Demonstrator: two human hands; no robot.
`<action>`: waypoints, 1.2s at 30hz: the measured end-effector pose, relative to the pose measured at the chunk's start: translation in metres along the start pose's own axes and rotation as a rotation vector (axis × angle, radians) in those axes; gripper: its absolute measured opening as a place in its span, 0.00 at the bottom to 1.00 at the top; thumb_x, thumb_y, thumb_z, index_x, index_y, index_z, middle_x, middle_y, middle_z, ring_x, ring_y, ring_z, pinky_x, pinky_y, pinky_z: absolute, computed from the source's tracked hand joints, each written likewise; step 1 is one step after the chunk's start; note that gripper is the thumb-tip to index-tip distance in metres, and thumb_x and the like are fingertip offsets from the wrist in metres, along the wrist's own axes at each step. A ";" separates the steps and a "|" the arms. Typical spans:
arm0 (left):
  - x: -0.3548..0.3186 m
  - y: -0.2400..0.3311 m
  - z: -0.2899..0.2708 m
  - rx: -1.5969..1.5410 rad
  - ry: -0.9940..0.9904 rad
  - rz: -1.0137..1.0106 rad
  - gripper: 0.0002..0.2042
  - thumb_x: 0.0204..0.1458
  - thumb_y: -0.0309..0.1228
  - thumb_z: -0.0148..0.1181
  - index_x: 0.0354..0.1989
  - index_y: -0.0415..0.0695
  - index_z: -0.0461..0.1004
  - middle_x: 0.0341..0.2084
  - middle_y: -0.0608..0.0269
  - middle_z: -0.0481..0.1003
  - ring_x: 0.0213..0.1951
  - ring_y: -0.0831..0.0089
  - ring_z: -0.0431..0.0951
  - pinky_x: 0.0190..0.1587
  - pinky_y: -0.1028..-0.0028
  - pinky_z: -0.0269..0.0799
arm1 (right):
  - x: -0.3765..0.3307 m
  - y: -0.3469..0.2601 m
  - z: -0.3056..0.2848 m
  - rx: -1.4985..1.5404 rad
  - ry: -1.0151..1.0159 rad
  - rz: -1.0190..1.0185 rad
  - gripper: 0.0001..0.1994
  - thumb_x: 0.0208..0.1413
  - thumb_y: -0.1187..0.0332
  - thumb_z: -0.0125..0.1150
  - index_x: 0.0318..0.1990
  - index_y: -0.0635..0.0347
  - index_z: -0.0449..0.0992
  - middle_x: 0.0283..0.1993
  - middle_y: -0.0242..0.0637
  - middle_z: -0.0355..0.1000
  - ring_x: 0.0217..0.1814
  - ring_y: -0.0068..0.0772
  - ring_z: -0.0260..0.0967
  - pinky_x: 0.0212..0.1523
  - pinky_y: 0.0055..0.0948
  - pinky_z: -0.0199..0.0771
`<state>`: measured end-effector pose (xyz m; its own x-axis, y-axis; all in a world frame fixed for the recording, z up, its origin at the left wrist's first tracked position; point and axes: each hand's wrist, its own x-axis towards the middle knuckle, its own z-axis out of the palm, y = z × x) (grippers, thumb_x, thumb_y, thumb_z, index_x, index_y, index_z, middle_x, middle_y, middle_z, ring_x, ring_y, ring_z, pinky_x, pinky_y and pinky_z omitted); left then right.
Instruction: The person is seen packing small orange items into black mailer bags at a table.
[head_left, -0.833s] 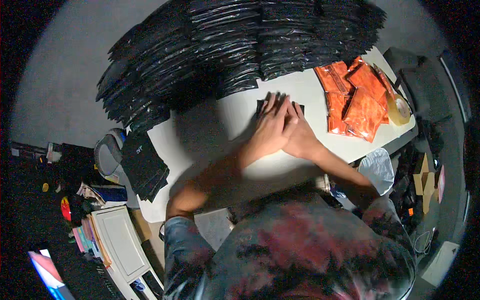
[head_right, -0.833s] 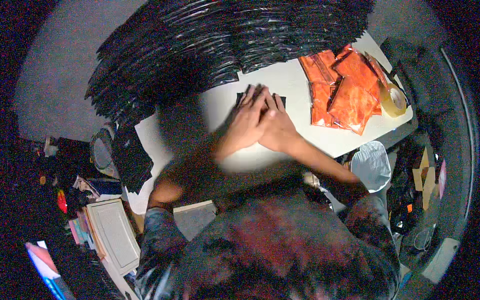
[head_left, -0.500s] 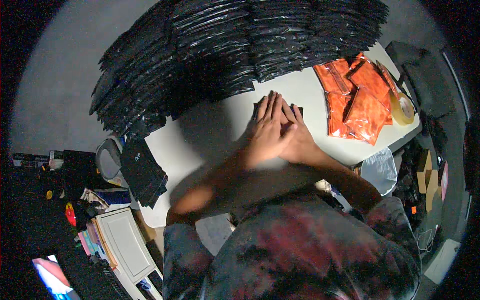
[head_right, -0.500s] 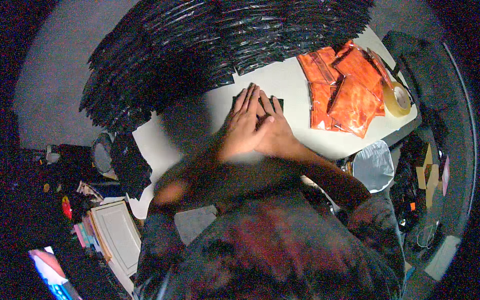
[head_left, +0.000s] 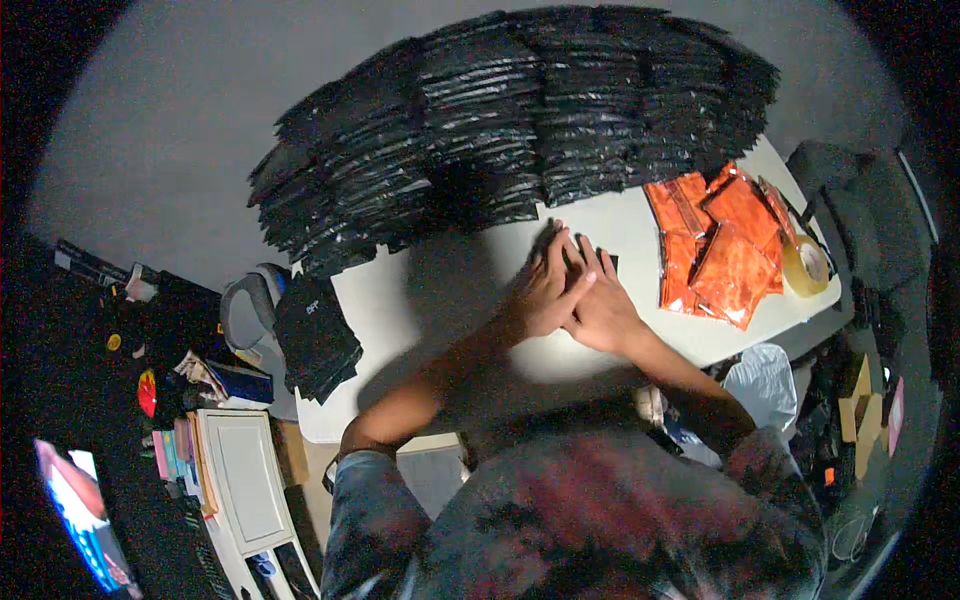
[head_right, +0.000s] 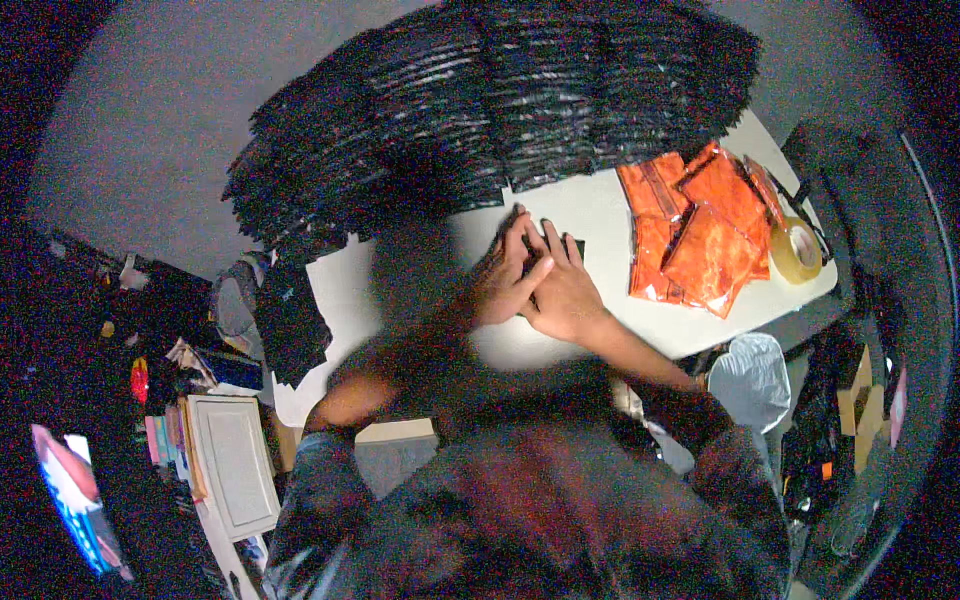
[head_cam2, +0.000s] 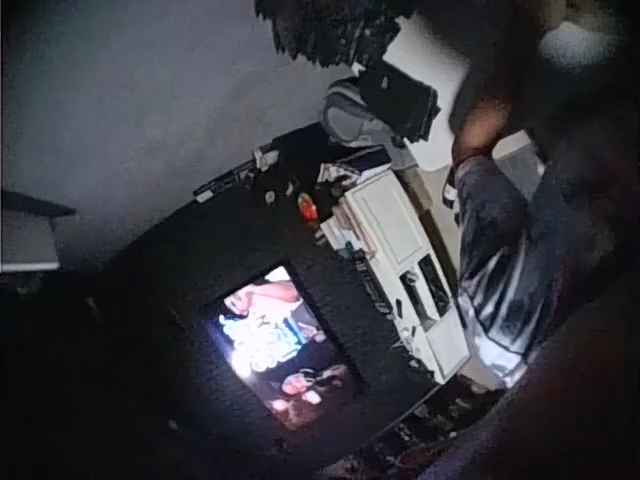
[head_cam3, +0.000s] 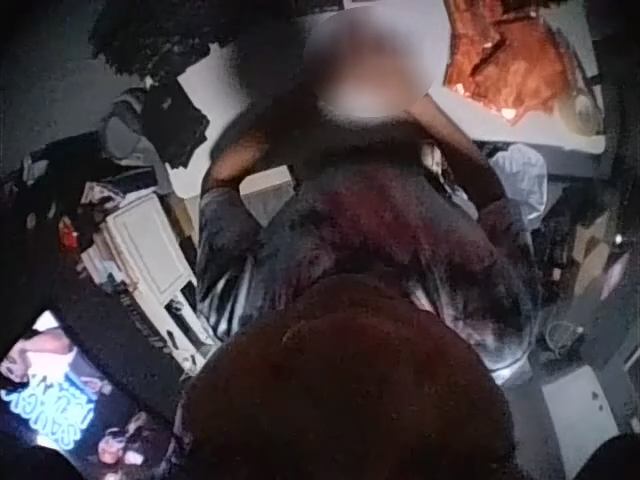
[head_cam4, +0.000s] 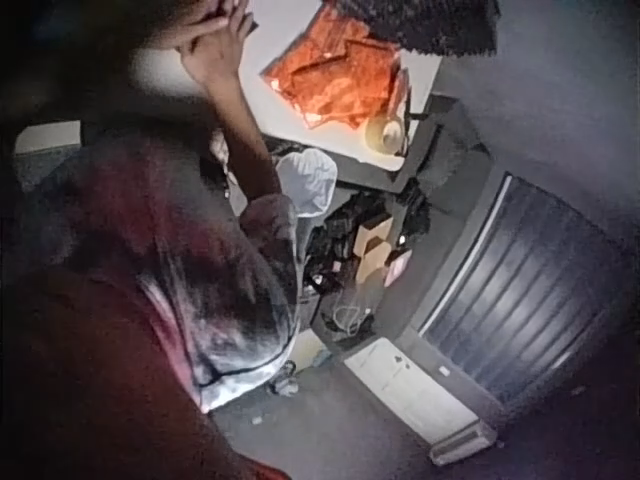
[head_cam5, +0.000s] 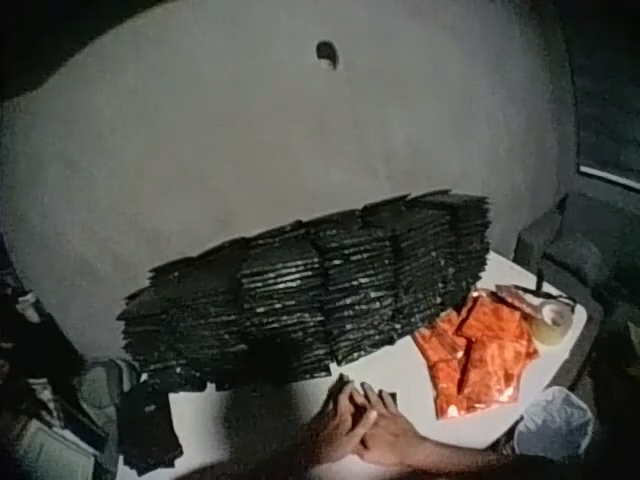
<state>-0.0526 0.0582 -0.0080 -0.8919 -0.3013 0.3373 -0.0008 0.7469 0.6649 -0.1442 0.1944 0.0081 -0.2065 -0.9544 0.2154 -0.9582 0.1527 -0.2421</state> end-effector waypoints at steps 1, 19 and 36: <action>-0.007 0.001 0.000 0.034 -0.005 -0.007 0.41 0.64 0.45 0.59 0.72 0.28 0.46 0.72 0.26 0.50 0.73 0.32 0.52 0.75 0.48 0.49 | -0.002 -0.002 -0.009 0.058 0.060 0.002 0.41 0.58 0.53 0.59 0.74 0.68 0.55 0.80 0.61 0.43 0.81 0.70 0.38 0.77 0.66 0.44; -0.067 0.112 -0.218 0.588 -0.279 -0.201 0.11 0.56 0.35 0.66 0.45 0.43 0.84 0.38 0.50 0.84 0.41 0.58 0.85 0.44 0.62 0.81 | -0.122 0.032 -0.043 0.442 0.378 0.058 0.22 0.52 0.71 0.61 0.56 0.70 0.75 0.67 0.57 0.70 0.69 0.61 0.66 0.71 0.51 0.62; 0.093 0.015 -0.337 0.681 -0.045 -0.095 0.33 0.66 0.53 0.52 0.75 0.53 0.59 0.72 0.50 0.62 0.73 0.44 0.59 0.74 0.53 0.55 | -0.122 0.025 -0.043 0.409 0.422 0.151 0.17 0.51 0.70 0.61 0.48 0.68 0.79 0.57 0.49 0.78 0.59 0.56 0.73 0.65 0.47 0.70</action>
<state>0.0172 -0.1581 0.2580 -0.8916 -0.3703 0.2606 -0.3512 0.9288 0.1182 -0.1513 0.3252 0.0164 -0.4749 -0.7332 0.4868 -0.7756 0.0873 -0.6252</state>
